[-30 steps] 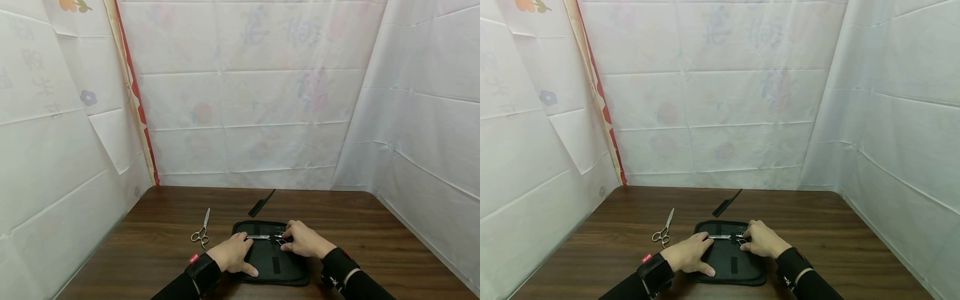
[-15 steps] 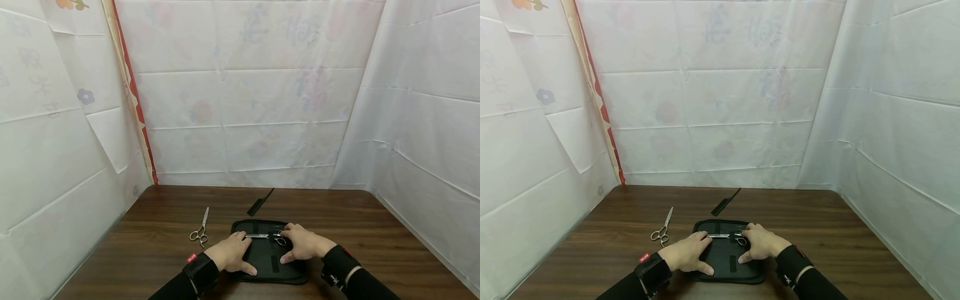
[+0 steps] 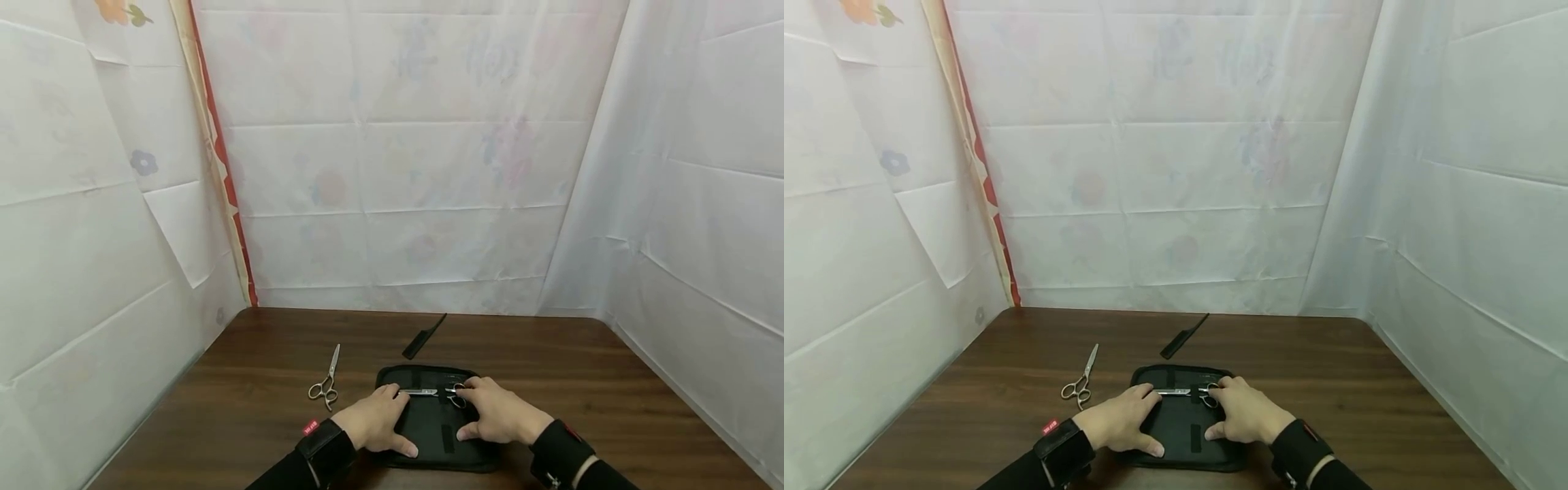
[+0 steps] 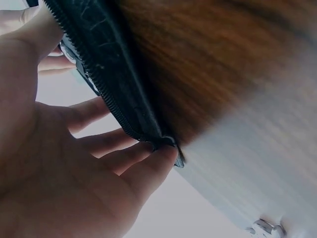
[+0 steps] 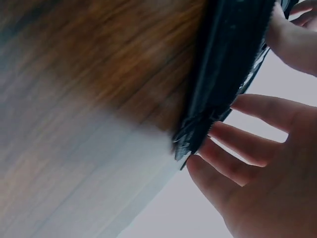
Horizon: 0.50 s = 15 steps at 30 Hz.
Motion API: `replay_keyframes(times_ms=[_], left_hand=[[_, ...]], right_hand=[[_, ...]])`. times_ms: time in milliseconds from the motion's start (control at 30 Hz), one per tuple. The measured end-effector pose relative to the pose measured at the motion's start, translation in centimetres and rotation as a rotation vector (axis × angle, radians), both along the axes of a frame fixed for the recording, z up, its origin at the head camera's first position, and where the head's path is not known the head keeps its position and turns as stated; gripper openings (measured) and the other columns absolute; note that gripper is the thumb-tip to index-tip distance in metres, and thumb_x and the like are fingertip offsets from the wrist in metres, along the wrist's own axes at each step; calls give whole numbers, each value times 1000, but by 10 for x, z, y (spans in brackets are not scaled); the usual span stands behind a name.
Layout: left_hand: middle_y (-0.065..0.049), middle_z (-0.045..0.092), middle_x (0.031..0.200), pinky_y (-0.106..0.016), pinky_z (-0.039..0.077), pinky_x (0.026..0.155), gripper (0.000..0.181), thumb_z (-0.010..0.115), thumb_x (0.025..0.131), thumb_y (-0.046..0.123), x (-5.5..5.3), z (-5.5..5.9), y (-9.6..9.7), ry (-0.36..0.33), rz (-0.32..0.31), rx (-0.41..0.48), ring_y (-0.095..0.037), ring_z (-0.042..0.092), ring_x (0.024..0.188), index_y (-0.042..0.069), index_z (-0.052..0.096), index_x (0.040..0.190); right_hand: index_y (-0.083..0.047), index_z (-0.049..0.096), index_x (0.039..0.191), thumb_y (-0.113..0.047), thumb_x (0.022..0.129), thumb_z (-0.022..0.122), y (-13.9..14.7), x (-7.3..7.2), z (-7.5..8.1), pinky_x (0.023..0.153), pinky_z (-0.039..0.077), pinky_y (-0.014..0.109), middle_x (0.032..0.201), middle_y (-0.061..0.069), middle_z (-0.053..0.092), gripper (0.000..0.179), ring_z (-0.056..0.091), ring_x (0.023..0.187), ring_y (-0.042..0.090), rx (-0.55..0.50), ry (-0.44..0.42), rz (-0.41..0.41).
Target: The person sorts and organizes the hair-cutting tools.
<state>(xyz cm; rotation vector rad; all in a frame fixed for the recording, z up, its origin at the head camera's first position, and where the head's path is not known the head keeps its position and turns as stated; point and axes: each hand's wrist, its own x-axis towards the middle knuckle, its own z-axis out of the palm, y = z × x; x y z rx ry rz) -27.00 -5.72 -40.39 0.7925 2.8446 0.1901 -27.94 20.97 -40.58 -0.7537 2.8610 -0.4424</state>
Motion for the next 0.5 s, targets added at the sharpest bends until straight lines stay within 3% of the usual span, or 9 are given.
replay_keyframes(times_ms=[300, 500], left_hand=[[-15, 44, 152, -48, 44, 107, 93, 77, 79, 65, -2, -4, 1, 17, 9, 27, -32, 42, 141, 11, 49, 149], [-16, 43, 153, -49, 45, 106, 91, 77, 79, 65, -1, -3, 2, 23, 14, 36, -32, 41, 142, 13, 51, 149]], right_hand=[[-5, 49, 150, -53, 79, 83, 2, 9, 5, 100, 46, 57, 153, 20, 40, 92, 43, 137, 42, 41, -67, 12], [-3, 51, 148, -50, 80, 83, 0, 18, 10, 101, 45, 58, 153, 25, 40, 89, 45, 137, 44, 86, -68, 18]])
